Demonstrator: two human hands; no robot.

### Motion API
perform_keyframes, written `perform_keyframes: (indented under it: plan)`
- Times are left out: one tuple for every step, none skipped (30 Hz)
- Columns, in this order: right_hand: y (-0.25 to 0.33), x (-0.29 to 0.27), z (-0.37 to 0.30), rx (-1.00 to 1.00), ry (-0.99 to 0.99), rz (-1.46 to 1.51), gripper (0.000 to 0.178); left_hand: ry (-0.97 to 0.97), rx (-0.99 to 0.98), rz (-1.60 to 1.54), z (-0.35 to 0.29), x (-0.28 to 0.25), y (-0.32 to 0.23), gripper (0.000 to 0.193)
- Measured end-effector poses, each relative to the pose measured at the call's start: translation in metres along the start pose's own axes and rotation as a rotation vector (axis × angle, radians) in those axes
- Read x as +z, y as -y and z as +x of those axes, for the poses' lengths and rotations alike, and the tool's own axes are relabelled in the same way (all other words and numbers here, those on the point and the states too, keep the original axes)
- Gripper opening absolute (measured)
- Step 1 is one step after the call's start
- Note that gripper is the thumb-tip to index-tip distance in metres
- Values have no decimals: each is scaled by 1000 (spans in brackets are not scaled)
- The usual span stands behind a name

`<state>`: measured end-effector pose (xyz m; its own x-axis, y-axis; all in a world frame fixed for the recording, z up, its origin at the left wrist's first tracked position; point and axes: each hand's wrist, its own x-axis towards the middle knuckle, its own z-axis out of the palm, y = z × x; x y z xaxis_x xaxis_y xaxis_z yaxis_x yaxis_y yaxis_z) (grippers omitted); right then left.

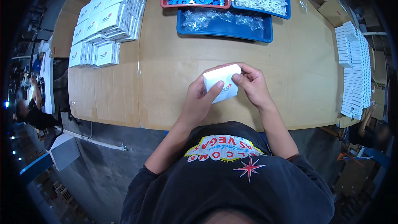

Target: Assembling components and packaging them into white boxes on a factory assembly line.

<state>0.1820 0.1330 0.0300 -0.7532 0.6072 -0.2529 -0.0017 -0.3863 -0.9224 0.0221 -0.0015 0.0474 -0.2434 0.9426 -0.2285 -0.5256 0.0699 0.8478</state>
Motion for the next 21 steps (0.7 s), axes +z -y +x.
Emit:
perform_keyframes:
  plan:
    - [5,5,-4,-3,-6,0,36,7,14,25,-4,-3,0,51]
    - [10,11,-7,-57,16,69,36,14,29,49,-8,-4,0,50]
    - [13,14,-8,-111,37,137,37,20,27,50,-10,-4,-1,50]
    - [8,9,-9,-102,62,152,37,35,48,77,-13,-4,-3,49]
    - [6,5,-11,-103,59,152,37,49,69,105,-15,-3,-4,48]
    - [5,4,-14,-131,55,137,37,52,68,104,-15,-2,-5,48]
    - [5,4,-16,-158,55,124,37,61,72,118,-16,-1,-6,47]
    - [6,5,-16,-158,55,126,37,69,77,131,-16,-1,-7,47]
    - [7,6,-17,-164,47,110,36,69,77,133,-16,-1,-7,47]
    - [7,7,-16,-170,39,94,36,63,89,124,-15,-2,-5,47]
    - [8,8,-15,-172,39,95,36,57,102,115,-14,-3,-4,47]
    - [8,10,-12,-148,32,100,40,57,104,116,-13,-2,-2,47]
    - [8,12,-9,-124,25,106,44,3,132,90,-11,0,2,49]
    - [9,17,-8,-127,26,107,44,-52,161,63,-10,1,5,51]
    - [11,24,-6,-133,18,111,46,-52,163,65,-9,1,7,51]
    - [13,26,-5,-140,9,114,48,-88,158,-66,-7,0,8,52]
    - [9,22,-5,-144,9,114,48,-124,153,-198,-6,0,8,54]
    - [0,14,-6,-94,54,71,48,-121,155,-196,-4,0,6,54]
    - [-2,11,-7,-42,99,29,48,-141,115,-205,-4,0,3,56]
    - [-3,8,-7,-43,100,30,48,-162,74,-214,-3,0,0,58]
    - [-2,6,-8,-49,88,63,47,-161,75,-212,0,-2,0,58]
